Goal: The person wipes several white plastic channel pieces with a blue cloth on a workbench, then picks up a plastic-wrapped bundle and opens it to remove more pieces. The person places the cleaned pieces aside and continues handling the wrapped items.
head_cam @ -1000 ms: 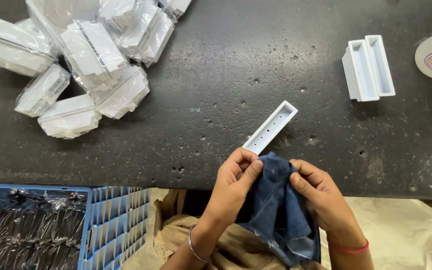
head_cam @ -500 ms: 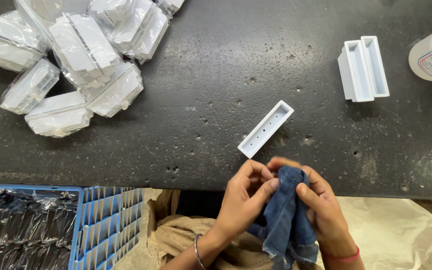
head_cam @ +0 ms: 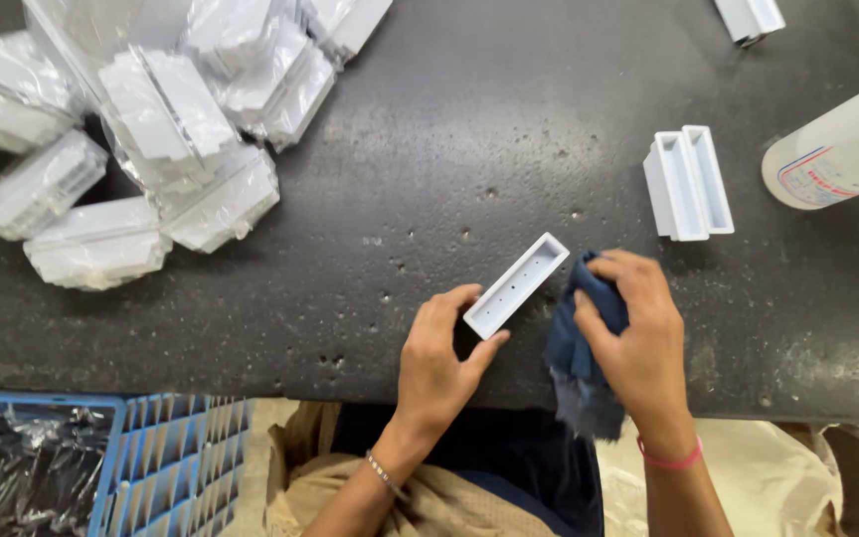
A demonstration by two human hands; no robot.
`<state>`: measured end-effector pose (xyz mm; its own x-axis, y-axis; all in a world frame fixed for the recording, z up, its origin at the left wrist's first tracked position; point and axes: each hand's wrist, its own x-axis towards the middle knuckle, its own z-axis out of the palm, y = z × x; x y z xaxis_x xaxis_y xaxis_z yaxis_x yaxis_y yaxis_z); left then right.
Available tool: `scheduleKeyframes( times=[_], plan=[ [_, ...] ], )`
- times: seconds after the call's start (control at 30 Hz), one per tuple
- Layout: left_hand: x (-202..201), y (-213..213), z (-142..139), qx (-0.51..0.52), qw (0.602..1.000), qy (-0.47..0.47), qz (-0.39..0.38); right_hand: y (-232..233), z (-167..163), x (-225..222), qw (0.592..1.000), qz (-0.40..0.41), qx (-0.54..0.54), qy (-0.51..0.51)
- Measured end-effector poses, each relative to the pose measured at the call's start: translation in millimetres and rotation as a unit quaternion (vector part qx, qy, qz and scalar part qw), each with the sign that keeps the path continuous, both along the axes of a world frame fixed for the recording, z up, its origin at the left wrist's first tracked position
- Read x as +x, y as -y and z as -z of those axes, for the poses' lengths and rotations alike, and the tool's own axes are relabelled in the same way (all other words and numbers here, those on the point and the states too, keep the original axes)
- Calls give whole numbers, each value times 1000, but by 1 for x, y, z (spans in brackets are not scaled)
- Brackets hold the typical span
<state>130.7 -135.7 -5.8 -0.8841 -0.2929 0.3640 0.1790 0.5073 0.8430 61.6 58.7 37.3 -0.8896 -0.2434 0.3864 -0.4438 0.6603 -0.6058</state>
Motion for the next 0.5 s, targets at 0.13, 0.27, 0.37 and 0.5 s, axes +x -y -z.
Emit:
scheduleKeyframes(
  times=[0.13,0.27,0.37,0.5],
  plan=[
    [-2,9,11,-18,999,40,3,32,2,-7,1000,0,19,-4],
    [-8,17,14,-11,999,38,4,47,23,-8,999,-6,27,-33],
    [-14,20,14,-5,999,39,3,53,36,-5,998,13,31,-51],
    [-20,24,13,1,999,46,5,70,43,21,996,-11,67,-55]
  ],
)
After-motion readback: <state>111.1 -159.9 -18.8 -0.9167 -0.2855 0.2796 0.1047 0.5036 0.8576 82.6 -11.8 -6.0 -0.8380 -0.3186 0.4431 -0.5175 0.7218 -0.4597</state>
